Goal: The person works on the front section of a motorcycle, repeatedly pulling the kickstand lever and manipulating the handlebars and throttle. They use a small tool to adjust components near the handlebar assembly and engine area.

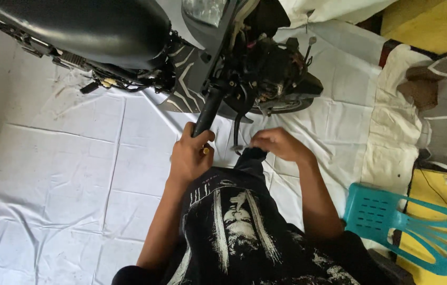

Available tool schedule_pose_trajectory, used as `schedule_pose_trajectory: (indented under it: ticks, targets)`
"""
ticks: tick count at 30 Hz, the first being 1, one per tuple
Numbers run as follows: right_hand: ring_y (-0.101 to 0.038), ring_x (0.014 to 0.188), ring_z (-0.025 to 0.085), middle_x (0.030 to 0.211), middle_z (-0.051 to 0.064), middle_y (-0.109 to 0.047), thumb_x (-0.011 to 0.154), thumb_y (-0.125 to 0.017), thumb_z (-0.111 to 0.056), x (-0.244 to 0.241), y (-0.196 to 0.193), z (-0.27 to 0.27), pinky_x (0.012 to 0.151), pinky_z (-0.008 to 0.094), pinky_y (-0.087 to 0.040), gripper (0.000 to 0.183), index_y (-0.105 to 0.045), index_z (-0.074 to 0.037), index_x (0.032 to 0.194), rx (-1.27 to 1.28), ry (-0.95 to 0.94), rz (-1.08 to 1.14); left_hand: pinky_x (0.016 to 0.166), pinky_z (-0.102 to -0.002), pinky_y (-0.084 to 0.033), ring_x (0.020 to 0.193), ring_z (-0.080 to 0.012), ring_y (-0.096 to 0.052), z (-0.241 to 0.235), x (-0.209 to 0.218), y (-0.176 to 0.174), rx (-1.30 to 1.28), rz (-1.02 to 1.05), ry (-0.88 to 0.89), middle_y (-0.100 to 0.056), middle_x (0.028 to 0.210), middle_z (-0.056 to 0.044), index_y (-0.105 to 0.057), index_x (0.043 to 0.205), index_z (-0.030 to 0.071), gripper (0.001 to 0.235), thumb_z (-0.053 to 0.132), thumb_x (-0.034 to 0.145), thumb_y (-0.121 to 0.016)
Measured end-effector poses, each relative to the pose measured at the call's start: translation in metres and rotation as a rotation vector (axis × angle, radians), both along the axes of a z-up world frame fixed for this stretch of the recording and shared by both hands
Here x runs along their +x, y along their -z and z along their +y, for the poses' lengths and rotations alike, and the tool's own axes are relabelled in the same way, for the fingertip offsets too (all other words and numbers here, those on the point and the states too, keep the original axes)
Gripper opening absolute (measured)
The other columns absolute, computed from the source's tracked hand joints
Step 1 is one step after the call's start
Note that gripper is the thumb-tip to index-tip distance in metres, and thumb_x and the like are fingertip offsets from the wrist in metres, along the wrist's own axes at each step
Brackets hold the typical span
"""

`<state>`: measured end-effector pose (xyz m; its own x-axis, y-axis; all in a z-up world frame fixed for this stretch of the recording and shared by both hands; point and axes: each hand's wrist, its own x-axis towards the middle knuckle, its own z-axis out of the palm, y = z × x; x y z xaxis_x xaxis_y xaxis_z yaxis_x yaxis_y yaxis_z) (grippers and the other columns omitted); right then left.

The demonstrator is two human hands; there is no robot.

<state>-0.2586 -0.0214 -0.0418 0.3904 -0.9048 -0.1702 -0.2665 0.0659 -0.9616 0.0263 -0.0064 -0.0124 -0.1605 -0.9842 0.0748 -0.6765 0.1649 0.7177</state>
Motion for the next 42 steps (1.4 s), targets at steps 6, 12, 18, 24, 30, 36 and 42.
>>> schedule_pose_trajectory:
  ticks: [6, 12, 18, 24, 30, 36, 42]
  targets:
    - [-0.059, 0.072, 0.016, 0.073, 0.006, -0.067, 0.106, -0.058, -0.021, 0.003, 0.040, -0.012, 0.073, 0.036, -0.051, 0.025, -0.075, -0.004, 0.099, -0.082, 0.124, 0.010, 0.068, -0.054, -0.057, 0.068, -0.0477, -0.067, 0.001, 0.000, -0.002, -0.022, 0.005, 0.004, -0.053, 0.098, -0.008, -0.063, 0.089, 0.027, 0.020, 0.013, 0.077, -0.059]
    - [-0.062, 0.080, 0.024, 0.078, 0.012, -0.067, 0.107, -0.053, -0.014, 0.003, 0.050, -0.012, 0.082, 0.044, -0.049, 0.025, -0.073, -0.001, 0.099, -0.068, 0.084, -0.152, 0.069, -0.053, -0.058, 0.069, -0.0458, -0.070, 0.001, -0.001, -0.001, 0.028, 0.022, -0.002, -0.056, 0.101, -0.008, -0.063, 0.090, 0.028, 0.017, 0.015, 0.079, -0.059]
    - [-0.060, 0.081, 0.017, 0.084, 0.000, -0.068, 0.105, -0.059, -0.018, 0.000, 0.037, -0.002, 0.084, 0.039, -0.050, 0.022, -0.075, -0.008, 0.093, 0.163, -0.164, -0.080, 0.067, -0.051, -0.058, 0.068, -0.0431, -0.070, 0.000, -0.003, -0.003, -0.040, 0.029, 0.006, -0.054, 0.097, -0.008, -0.063, 0.089, 0.025, 0.019, 0.010, 0.077, -0.059]
    - [-0.061, 0.086, 0.013, 0.092, 0.002, -0.070, 0.108, -0.059, -0.024, 0.010, 0.115, -0.037, 0.086, 0.034, -0.044, 0.024, -0.075, -0.010, 0.098, 0.098, 0.116, -0.419, 0.067, -0.049, -0.059, 0.072, -0.0428, -0.071, -0.001, -0.001, 0.001, -0.053, 0.038, 0.008, -0.053, 0.097, -0.009, -0.064, 0.091, 0.025, 0.022, 0.008, 0.076, -0.061]
    - [-0.067, 0.091, 0.020, 0.094, 0.006, -0.074, 0.100, -0.069, -0.022, 0.004, 0.100, -0.022, 0.090, 0.042, -0.052, 0.021, -0.077, -0.003, 0.105, 0.179, -0.140, -0.322, 0.065, -0.047, -0.057, 0.066, -0.0410, -0.068, -0.002, -0.003, -0.003, -0.080, 0.065, 0.009, -0.053, 0.093, -0.010, -0.066, 0.089, 0.022, 0.023, 0.004, 0.076, -0.059]
    - [-0.066, 0.093, 0.016, 0.097, 0.001, -0.072, 0.101, -0.067, -0.035, 0.032, 0.136, -0.024, 0.091, 0.039, -0.051, 0.026, -0.076, -0.010, 0.100, 0.227, -0.116, -0.681, 0.063, -0.044, -0.055, 0.064, -0.0350, -0.068, -0.004, 0.003, 0.003, -0.080, 0.070, 0.024, -0.051, 0.093, -0.008, -0.067, 0.089, 0.021, 0.025, 0.003, 0.075, -0.057]
    - [-0.064, 0.090, 0.018, 0.093, 0.008, -0.067, 0.107, -0.060, -0.026, 0.036, 0.140, -0.042, 0.091, 0.036, -0.052, 0.027, -0.070, -0.003, 0.098, -0.011, 0.098, -0.606, 0.061, -0.041, -0.053, 0.059, -0.0326, -0.064, -0.005, 0.000, 0.002, -0.114, 0.098, 0.039, -0.050, 0.091, -0.009, -0.067, 0.089, 0.018, 0.027, -0.002, 0.076, -0.056]
